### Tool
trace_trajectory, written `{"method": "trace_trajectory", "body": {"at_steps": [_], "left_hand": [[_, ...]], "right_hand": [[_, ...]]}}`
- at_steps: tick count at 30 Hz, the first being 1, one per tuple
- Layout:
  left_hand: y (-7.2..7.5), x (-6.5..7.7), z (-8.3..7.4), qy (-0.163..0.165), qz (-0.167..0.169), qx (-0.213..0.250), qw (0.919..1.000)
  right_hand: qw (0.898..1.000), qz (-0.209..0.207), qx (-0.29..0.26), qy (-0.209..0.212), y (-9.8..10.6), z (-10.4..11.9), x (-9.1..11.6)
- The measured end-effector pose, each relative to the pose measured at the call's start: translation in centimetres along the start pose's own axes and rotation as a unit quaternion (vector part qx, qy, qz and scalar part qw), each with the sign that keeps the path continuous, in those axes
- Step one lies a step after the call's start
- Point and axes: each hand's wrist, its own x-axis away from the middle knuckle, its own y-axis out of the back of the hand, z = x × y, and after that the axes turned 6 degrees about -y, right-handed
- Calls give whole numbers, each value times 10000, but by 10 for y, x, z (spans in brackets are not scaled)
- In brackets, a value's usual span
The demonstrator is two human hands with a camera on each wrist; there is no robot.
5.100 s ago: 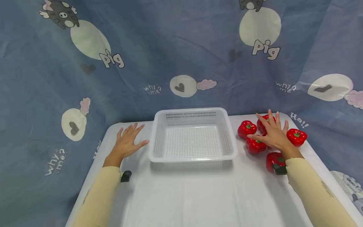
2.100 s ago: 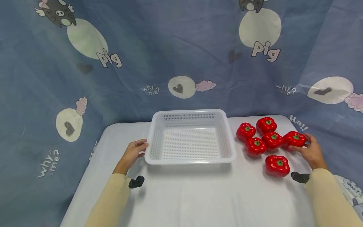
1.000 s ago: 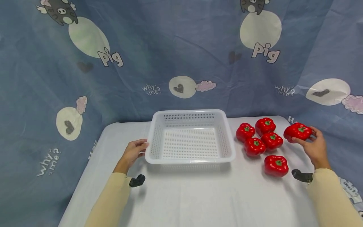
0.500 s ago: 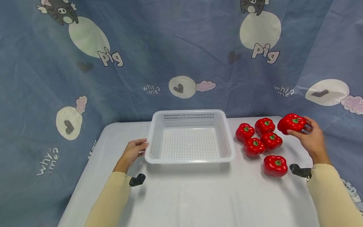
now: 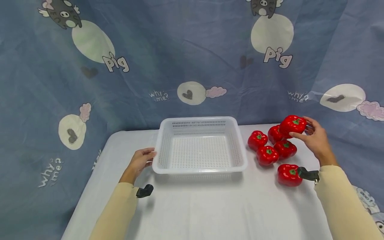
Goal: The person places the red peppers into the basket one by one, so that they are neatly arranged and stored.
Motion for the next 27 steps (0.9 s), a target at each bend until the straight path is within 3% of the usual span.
{"method": "trace_trajectory", "body": {"at_steps": [27], "left_hand": [[1, 1, -1, -21, 66, -39, 10000]], "right_hand": [[9910, 1176, -540, 351, -68, 56, -10]]}}
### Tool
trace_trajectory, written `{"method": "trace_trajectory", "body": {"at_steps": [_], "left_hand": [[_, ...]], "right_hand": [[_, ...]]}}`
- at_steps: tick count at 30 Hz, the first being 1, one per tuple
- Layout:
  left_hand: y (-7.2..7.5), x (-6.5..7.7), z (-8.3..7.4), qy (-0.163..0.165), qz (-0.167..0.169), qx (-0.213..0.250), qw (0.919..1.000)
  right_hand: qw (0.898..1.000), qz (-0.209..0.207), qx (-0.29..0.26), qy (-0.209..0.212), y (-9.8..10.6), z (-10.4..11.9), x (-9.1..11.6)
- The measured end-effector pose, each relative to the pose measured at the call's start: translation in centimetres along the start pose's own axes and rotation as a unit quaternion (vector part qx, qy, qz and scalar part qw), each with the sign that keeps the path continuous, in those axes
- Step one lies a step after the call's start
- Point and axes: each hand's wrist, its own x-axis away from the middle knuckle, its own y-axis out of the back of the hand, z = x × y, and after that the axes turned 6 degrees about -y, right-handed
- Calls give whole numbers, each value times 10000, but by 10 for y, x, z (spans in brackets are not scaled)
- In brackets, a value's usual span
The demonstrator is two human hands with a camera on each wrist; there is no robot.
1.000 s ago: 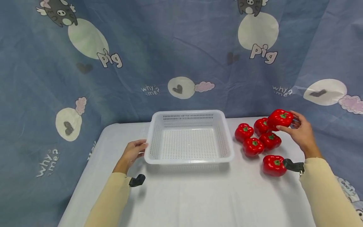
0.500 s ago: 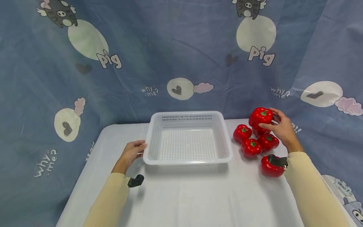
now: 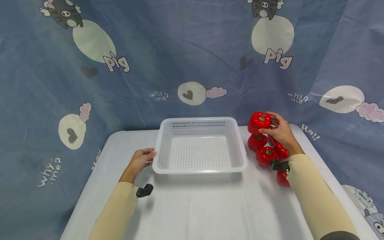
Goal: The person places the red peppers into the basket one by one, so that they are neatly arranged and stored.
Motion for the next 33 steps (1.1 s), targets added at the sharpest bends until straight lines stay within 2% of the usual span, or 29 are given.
{"method": "trace_trajectory", "body": {"at_steps": [14, 21, 33], "left_hand": [[2, -1, 0, -25, 71, -11, 10000], [2, 0, 2, 84, 24, -31, 10000], [2, 0, 0, -79, 38, -75, 9999]], "right_hand": [[9992, 373, 4, 145, -43, 19, -14], [9991, 417, -30, -28, -73, 21, -28], [9979, 595, -11, -245, -108, 24, -43]]}}
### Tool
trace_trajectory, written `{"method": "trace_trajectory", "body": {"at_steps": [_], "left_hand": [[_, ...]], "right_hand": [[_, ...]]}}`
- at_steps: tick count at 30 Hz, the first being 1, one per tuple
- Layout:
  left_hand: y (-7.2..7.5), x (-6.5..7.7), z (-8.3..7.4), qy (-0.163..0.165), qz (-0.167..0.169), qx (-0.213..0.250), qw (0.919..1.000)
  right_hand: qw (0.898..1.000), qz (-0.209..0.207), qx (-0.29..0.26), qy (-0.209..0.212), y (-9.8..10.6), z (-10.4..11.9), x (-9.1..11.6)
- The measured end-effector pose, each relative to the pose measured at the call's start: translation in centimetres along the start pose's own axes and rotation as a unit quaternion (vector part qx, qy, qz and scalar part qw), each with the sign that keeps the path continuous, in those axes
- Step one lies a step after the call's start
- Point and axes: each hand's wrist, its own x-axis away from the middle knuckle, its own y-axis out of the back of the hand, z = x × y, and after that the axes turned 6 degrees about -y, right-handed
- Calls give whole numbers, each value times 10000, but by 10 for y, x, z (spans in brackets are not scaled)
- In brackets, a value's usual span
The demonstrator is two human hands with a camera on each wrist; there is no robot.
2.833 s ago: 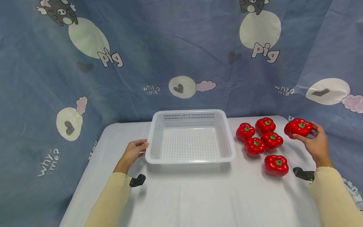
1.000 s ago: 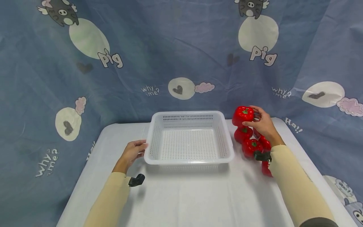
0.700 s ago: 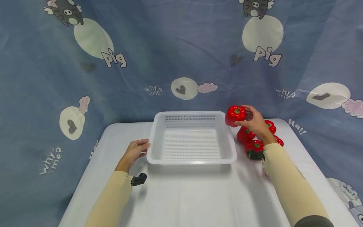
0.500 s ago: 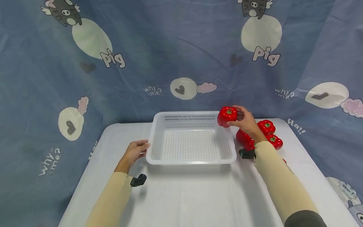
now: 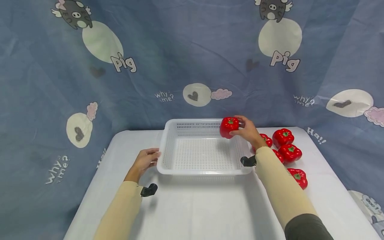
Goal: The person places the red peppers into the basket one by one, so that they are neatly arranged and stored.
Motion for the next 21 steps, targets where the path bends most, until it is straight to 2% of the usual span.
{"method": "trace_trajectory", "body": {"at_steps": [6, 12, 18, 21], "left_hand": [[0, -1, 0, 113, -92, 44, 9999], [0, -1, 1, 127, -90, 118, 9998], [0, -2, 3, 111, -66, 112, 9999], [0, -3, 2, 99, -55, 116, 9999]], "right_hand": [[9997, 125, -177, 104, -15, 5, -6], [9997, 224, -76, 88, -31, 4, -12], [9994, 287, 70, -176, -44, 4, -16], [9993, 344, 117, -91, -50, 5, -19]]}}
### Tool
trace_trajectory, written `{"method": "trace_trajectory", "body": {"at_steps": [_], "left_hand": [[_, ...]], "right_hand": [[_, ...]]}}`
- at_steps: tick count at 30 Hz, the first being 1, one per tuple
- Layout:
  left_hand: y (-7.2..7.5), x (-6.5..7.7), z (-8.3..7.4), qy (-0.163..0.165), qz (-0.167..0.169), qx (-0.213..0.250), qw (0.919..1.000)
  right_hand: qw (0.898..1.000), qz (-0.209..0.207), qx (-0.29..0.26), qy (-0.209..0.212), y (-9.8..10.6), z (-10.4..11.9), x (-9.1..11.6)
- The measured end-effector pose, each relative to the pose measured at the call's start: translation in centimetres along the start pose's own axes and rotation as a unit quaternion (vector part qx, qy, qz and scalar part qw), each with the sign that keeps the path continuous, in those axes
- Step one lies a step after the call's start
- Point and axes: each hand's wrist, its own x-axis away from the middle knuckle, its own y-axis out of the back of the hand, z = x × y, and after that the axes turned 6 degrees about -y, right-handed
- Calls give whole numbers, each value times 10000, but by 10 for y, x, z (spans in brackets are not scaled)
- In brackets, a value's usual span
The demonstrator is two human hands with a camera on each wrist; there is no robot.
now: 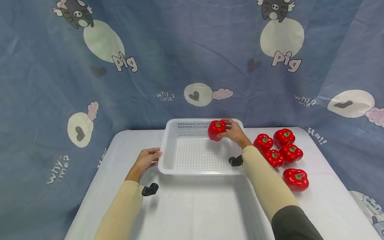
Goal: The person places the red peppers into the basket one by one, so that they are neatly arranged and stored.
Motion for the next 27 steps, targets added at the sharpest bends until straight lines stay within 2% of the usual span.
{"method": "trace_trajectory", "body": {"at_steps": [7, 13, 21, 27], "left_hand": [[1, -2, 0, -90, 81, 6, 9999], [2, -2, 0, -24, 91, -12, 10000], [1, -1, 1, 8, 103, 5, 9999], [1, 0, 1, 61, 70, -9, 10000]], "right_hand": [[9999, 61, 73, 136, -14, 4, -11], [9995, 174, -14, 275, -25, 9, -17], [9988, 457, -79, 151, -41, 15, -25], [9985, 511, 131, 171, -57, 23, -31]]}}
